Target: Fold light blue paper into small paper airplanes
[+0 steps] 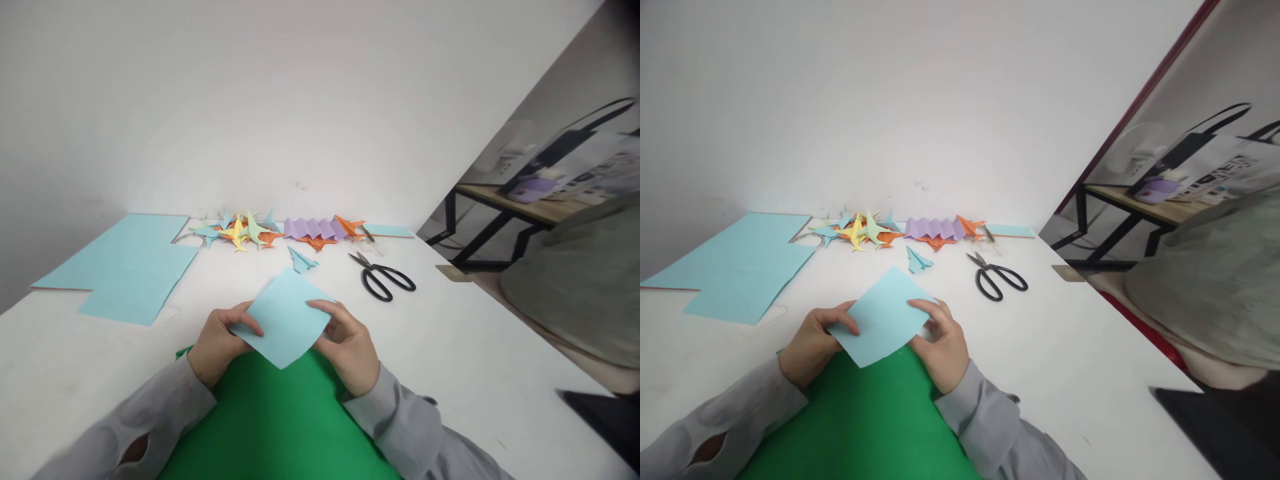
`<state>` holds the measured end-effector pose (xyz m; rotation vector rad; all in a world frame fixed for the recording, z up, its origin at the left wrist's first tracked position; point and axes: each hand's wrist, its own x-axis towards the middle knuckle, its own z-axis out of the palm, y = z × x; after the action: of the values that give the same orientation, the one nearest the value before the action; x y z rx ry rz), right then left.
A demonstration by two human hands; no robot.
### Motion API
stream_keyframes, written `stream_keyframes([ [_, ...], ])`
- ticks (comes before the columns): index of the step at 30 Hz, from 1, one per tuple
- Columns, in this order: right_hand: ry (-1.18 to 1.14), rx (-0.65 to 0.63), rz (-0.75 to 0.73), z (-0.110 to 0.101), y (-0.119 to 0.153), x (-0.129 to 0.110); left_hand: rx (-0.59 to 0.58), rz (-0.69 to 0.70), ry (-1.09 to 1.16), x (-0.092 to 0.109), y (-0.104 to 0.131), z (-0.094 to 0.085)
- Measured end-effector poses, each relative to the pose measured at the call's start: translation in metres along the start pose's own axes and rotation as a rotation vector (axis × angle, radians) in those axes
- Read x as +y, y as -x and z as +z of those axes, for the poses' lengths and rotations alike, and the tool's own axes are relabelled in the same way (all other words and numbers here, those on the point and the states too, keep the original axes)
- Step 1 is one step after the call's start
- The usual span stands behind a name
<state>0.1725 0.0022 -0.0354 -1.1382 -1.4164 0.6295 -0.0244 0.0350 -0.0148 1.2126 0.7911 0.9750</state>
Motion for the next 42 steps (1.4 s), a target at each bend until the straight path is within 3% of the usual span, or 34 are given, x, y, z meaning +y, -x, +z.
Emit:
stream_keyframes([
  [4,-0.121,-0.122,0.211,-0.001,0.0,-0.01,-0.047,-0.036,0.047,0.0,0.001,0.002],
  [8,-0.071,-0.096,0.348,-0.002,0.0,-0.016,0.049,-0.064,0.151,0.005,-0.001,0.006],
  [12,-0.036,-0.041,0.37,-0.003,0.0,-0.018,0.131,-0.109,0.211,0.009,0.0,0.007],
  [22,-0.053,0.163,0.426,0.0,0.001,-0.006,0.162,-0.239,0.305,0.003,-0.001,0.008],
  [29,-0.207,0.137,0.445,0.003,0.004,0.0,0.153,-0.234,0.342,0.005,-0.001,0.011],
  [36,-0.269,-0.059,0.455,0.002,0.004,-0.005,0.161,-0.187,0.283,0.003,-0.001,0.009],
  [39,-0.263,-0.056,0.495,0.002,0.003,-0.006,0.239,-0.162,0.288,0.003,-0.001,0.008],
  [42,-0.244,-0.025,0.497,0.002,0.002,-0.005,0.226,-0.182,0.295,0.003,-0.001,0.008],
])
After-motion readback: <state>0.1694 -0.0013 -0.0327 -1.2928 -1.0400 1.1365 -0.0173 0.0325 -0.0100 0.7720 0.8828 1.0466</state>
